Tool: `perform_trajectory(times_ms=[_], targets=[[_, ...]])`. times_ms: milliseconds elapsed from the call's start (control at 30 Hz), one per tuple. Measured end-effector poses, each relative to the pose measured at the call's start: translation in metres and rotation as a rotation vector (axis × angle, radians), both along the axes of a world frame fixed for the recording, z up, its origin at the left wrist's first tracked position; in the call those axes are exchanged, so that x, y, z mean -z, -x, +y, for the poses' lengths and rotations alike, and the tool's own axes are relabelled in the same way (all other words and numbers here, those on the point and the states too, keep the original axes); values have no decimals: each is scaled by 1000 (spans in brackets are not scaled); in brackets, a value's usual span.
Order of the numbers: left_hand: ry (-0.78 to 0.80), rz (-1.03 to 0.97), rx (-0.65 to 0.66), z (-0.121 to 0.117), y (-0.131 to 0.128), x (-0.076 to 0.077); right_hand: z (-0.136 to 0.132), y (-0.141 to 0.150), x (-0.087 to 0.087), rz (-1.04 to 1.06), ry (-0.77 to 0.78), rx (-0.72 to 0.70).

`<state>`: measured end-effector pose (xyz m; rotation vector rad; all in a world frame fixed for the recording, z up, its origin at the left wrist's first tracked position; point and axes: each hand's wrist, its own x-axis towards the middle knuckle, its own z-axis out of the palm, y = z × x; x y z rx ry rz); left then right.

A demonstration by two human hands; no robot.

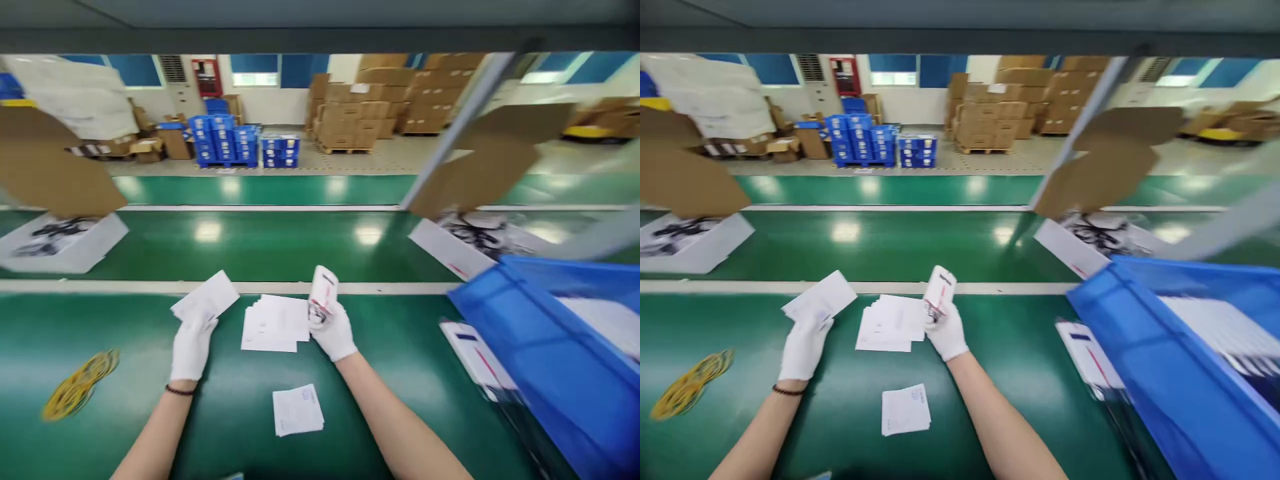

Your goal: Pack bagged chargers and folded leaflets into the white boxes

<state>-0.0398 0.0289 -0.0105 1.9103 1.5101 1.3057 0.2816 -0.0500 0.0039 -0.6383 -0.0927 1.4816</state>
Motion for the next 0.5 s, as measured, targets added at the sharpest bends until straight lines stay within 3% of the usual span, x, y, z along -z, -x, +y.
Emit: perform_trajectory(times_ms=[133,233,400,500], targets=[[194,-534,-59,-4,-15,-4,-8,-2,-3,-75,-28,2],[241,-712,-67,-8,-22,-3,-11,-3,-4,-104,-29,-1],[456,-1188,63,-12,-22,-3,-7,-3,-5,-94,3,14],[495,-1250,62,-14,-24,-5,-10,-1,-8,-147,27,14]])
